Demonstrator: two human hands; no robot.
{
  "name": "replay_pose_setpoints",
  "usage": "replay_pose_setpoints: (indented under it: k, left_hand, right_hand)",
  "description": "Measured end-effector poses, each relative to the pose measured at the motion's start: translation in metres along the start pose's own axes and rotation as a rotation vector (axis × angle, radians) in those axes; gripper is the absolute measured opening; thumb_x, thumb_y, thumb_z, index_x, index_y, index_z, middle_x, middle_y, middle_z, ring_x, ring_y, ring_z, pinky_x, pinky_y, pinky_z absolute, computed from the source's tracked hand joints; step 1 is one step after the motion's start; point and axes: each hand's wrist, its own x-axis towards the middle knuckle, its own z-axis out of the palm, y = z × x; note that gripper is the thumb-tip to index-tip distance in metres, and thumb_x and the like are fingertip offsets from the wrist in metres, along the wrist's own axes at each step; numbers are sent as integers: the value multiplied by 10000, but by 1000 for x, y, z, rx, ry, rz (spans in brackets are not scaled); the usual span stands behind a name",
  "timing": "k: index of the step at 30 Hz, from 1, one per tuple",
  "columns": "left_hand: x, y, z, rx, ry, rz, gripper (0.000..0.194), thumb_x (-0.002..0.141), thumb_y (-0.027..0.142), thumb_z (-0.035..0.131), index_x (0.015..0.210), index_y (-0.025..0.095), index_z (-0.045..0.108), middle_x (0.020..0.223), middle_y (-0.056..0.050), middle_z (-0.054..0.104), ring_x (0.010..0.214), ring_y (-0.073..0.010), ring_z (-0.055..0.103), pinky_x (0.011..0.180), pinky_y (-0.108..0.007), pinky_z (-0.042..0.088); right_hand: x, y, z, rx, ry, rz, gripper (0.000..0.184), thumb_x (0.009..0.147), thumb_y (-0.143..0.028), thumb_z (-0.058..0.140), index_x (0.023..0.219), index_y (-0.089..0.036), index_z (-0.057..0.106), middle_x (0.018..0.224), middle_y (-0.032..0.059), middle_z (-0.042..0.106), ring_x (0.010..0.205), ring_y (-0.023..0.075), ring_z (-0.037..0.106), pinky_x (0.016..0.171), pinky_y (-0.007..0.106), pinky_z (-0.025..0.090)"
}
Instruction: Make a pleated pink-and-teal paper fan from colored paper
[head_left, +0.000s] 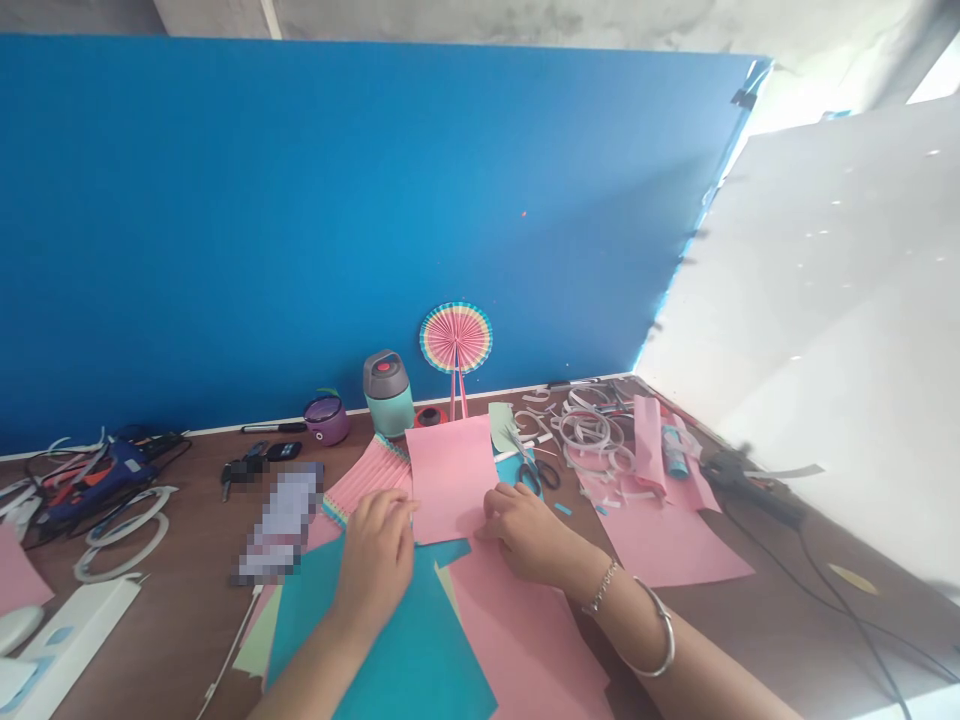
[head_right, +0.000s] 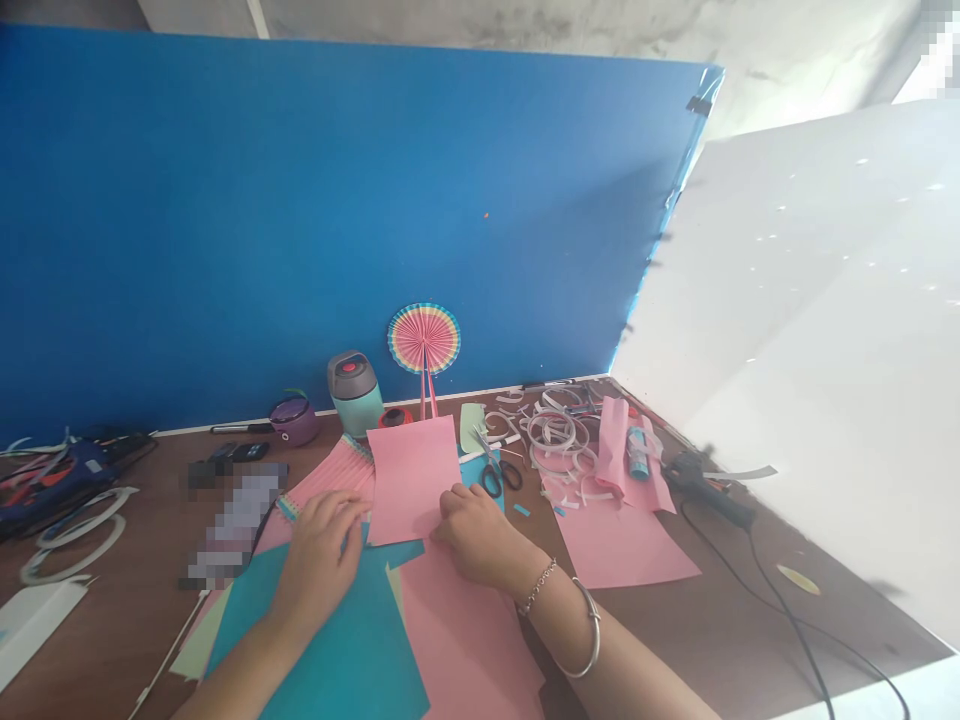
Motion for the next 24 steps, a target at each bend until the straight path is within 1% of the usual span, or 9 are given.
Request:
replay_pose_setpoints:
  k: [2, 3, 4, 5, 7, 10, 14, 18, 24]
  left_hand:
    - [-13, 19, 6, -3, -112, 137, 383, 848, 77, 331, 1087, 216, 597, 1033, -86, 629, 989, -231, 570, 854, -386, 475]
    - [-21, 26, 12, 5, -172, 199, 421, 838, 62, 332, 1149, 210, 573, 1065, -88, 637, 1000, -227, 581, 859, -376, 483]
    - [-30, 32, 21, 36, -193, 248, 456, 823, 51, 337, 1208, 186, 541, 1126, -102, 629, 1054, -239, 574, 895, -389, 476]
    - [-37, 36, 30, 79, -185, 296, 484, 801, 48, 346, 1239, 157, 521, 1191, -125, 609, 1116, -266, 552, 931, -421, 461]
    - [-48, 39, 47, 155, -180, 324, 512, 803, 46, 337, 1289, 129, 474, 1277, -141, 564, 1198, -279, 506, 965, -445, 444]
    - [-51, 37, 58, 206, -151, 312, 467, 855, 113, 337, 1310, 112, 442, 1292, -158, 551, 1203, -291, 501, 948, -470, 455]
    - [-41, 40, 46, 194, -166, 252, 406, 894, 186, 371, 1271, 75, 468, 1241, -168, 567, 1146, -295, 518, 950, -496, 438]
    - [-31, 46, 31, 114, -237, 164, 375, 895, 181, 378, 1247, 109, 486, 1160, -127, 578, 1072, -247, 528, 940, -443, 441]
    - [-26, 47, 27, 52, -282, 111, 346, 909, 197, 363, 1218, 121, 499, 1146, -120, 545, 1064, -241, 497, 931, -431, 429]
  right_hand:
    - [0, 0, 2, -8, 8, -5, 363, 653, 5, 465, 827, -204, 706, 846, 84, 533, 830, 202, 424, 662, 318, 243]
    - [1, 1, 2, -8, 14, -7, 350, 654, 1, 464, 810, -204, 700, 837, 79, 533, 821, 199, 425, 658, 317, 242]
    - [1, 1, 4, -8, 20, -9, 334, 656, -5, 465, 797, -203, 695, 827, 74, 533, 812, 195, 426, 653, 317, 240]
    - [1, 2, 5, -7, 28, -12, 318, 660, -13, 468, 788, -202, 689, 818, 70, 533, 805, 192, 427, 650, 316, 238]
    - [1, 3, 6, -9, 40, -20, 286, 675, -27, 471, 773, -195, 680, 801, 65, 532, 793, 188, 427, 647, 316, 236]
    - [2, 3, 6, -17, 32, -21, 278, 693, -27, 462, 766, -189, 675, 784, 61, 528, 785, 182, 428, 645, 312, 235]
    - [3, 1, 2, -23, 2, -9, 271, 711, -27, 454, 765, -186, 667, 797, 57, 528, 792, 177, 431, 646, 305, 234]
    - [3, 0, -3, -20, -20, 9, 275, 759, -46, 440, 824, -190, 666, 827, 62, 523, 803, 177, 433, 655, 303, 239]
    - [2, -10, 3, -67, 21, 22, 242, 746, -62, 453, 832, -179, 647, 850, 76, 502, 820, 199, 403, 645, 311, 223]
